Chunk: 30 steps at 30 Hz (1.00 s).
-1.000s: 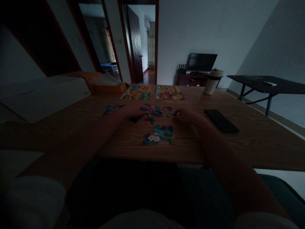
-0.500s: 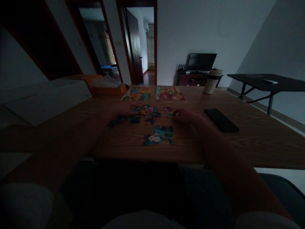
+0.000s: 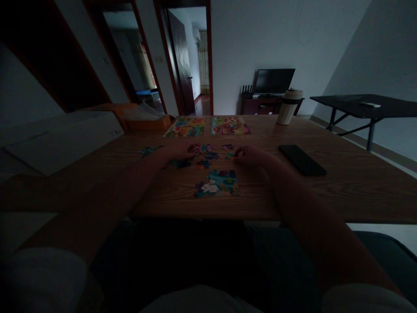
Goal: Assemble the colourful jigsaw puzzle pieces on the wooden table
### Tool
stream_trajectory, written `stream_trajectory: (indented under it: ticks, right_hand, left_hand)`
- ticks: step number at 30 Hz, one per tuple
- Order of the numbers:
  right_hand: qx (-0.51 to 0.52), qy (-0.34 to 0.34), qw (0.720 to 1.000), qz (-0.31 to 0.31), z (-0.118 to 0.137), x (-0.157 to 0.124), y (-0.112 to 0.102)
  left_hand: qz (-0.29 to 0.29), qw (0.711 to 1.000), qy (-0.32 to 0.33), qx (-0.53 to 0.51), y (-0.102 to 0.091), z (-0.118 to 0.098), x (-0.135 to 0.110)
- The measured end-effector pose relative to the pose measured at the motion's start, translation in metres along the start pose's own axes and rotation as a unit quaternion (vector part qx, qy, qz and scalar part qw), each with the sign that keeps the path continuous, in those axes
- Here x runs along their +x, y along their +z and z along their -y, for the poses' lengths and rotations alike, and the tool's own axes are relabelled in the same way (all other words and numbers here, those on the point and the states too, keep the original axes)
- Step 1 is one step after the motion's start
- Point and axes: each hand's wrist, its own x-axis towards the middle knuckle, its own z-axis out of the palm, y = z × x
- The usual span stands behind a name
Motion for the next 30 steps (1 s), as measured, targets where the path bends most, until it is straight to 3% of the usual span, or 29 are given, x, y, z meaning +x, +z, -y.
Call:
stream_trajectory:
  ticks: [9,20,26,30]
  right_hand:
    - [-0.001,0.009,1.000,0.004,0.007,-0.003,-0.003]
    - [0.014,0.004,1.000,0.002,0.001,0.001,0.002]
    - [0.014,-0.017,1.000,0.010,0.007,-0.005,-0.003]
    - [0.007,-0.004,1.000,0.005,0.007,-0.007,-0.003]
  left_hand:
    - [-0.062,0.994,-0.058,-0.075,-0.015,0.030,-0.015]
    - [-0.138,0.980,-0.108,-0.097,-0.035,0.052,-0.056]
    - [-0.194,0.971,-0.095,-0.106,-0.038,0.065,-0.068]
    - [-0.223,0.961,-0.122,-0.112,-0.030,0.069,-0.080]
